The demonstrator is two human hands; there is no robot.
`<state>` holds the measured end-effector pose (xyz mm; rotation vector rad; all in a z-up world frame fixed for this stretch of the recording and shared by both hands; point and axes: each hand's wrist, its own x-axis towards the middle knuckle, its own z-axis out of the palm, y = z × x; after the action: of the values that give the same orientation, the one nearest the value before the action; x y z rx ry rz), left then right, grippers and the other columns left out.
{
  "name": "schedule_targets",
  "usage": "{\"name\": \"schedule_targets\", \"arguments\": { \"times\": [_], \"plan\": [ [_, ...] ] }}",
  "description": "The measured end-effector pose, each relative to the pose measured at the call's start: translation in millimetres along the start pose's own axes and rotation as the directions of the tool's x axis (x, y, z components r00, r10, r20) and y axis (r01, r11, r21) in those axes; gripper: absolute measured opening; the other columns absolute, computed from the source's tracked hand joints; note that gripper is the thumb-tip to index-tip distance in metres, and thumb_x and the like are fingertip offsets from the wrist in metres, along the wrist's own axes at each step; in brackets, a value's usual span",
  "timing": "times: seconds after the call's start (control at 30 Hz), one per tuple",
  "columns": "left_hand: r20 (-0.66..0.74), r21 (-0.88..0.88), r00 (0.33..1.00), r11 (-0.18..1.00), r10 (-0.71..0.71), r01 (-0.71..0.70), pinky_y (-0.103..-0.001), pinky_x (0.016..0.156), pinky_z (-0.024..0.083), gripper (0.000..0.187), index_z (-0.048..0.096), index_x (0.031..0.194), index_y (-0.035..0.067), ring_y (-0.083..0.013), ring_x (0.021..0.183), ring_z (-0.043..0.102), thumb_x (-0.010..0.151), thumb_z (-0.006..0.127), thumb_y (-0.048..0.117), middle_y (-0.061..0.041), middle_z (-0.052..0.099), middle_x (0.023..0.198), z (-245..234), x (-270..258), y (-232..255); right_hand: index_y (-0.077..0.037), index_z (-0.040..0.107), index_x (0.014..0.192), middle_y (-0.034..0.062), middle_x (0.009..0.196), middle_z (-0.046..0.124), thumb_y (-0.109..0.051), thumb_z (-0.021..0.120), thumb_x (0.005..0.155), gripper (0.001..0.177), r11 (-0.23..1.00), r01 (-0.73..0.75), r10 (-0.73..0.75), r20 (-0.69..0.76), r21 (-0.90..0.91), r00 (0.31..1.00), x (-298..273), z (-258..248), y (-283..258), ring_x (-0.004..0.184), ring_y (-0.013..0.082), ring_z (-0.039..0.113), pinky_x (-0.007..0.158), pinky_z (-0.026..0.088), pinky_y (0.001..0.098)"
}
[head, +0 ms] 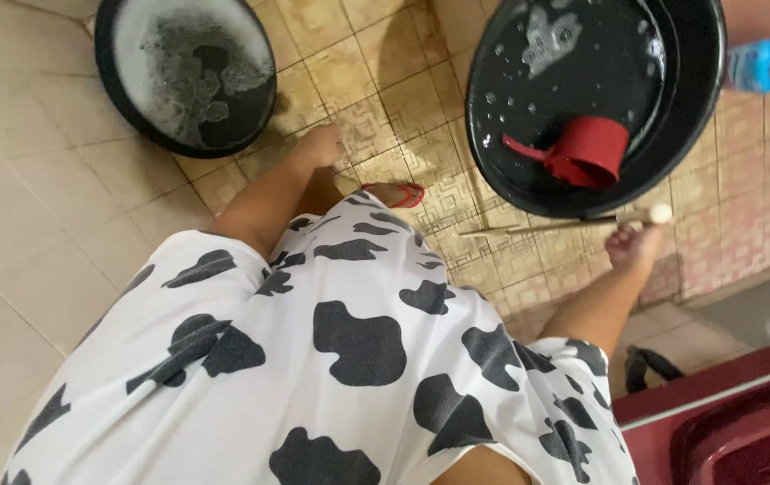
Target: Cleaning the bathroom floor using water from a dipper and a floor squeegee.
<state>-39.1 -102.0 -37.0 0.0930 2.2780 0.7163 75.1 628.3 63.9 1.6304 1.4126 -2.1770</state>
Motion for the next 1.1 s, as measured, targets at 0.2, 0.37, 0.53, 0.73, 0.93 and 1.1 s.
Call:
{"name": "schedule_targets", "arguments": {
  "times": [0.2,0.37,0.53,0.73,0.93,1.1],
  "plan": [
    [0.045,-0.04,0.975,0.975,-0.216,0.218,-0.051,0.094,0.05,0.033,0.071,0.114,0.006,-0.0439,0.112,0.064,0.1,0.055,0.031,-0.026,0.068,0.121,-42,-42,-47,-0.024,0.062,0.117,0.0019,0.066,0.053,-0.072,0.037,0.095,0.058,0.995,0.1,-0.095,-0.39,-0.008,0.916,-18,8,10,0.054,0.0137,0.043,0.049,0.036,0.0284],
    [-0.001,-0.01,0.967,0.967,-0.254,0.254,-0.051,0.09,0.052,0.031,0.074,0.112,0.008,-0.0428,0.108,0.066,0.091,0.06,0.025,-0.024,0.07,0.115,-30,-49,-99,-0.011,0.045,0.097,0.0037,0.069,0.045,-0.049,0.055,0.1,0.039,0.909,0.401,-0.415,-0.338,-0.115,0.845,-74,110,61,0.056,0.021,0.042,0.049,0.033,0.0362],
    [0.025,0.004,0.97,0.971,-0.24,0.24,-0.048,0.093,0.054,0.031,0.076,0.113,0.009,-0.0393,0.109,0.07,0.092,0.06,0.026,-0.022,0.072,0.117,-42,-65,-102,-0.008,0.056,0.105,0.003,0.08,0.056,-0.03,0.058,0.1,0.023,0.825,0.418,-0.453,-0.004,-0.381,0.891,-123,269,191,0.066,0.0167,0.05,0.059,0.041,0.0334],
    [0.111,-0.165,0.909,0.894,-0.403,0.416,-0.05,0.093,0.054,0.033,0.072,0.119,0.007,-0.0394,0.11,0.068,0.095,0.06,0.028,-0.022,0.071,0.121,-64,-131,-119,-0.007,0.066,0.111,0.0053,0.09,0.068,-0.015,0.061,0.099,0.015,0.437,0.637,-0.381,0.511,-0.635,0.771,-71,374,330,0.078,0.016,0.062,0.071,0.051,0.0327],
    [0.121,-0.34,0.782,0.714,-0.612,0.612,-0.05,0.096,0.055,0.032,0.069,0.124,0.004,-0.0386,0.114,0.068,0.099,0.058,0.021,-0.02,0.071,0.128,-3,-103,-215,-0.012,0.072,0.112,0.014,0.101,0.074,-0.022,0.071,0.089,0.025,-0.263,0.845,0.129,0.851,-0.465,0.509,-99,546,326,0.094,0.0303,0.07,0.084,0.056,0.0438],
    [-0.065,-0.5,0.762,0.681,-0.645,0.534,-0.052,0.093,0.05,0.038,0.063,0.123,0.002,-0.0412,0.113,0.062,0.094,0.064,0.026,-0.022,0.065,0.125,68,-43,-270,-0.014,0.071,0.117,0.0176,0.125,0.066,-0.023,0.074,0.081,0.037,-0.502,0.852,0.366,0.857,-0.146,0.363,12,646,410,0.122,0.0388,0.056,0.102,0.04,0.0589]
  ]
}}
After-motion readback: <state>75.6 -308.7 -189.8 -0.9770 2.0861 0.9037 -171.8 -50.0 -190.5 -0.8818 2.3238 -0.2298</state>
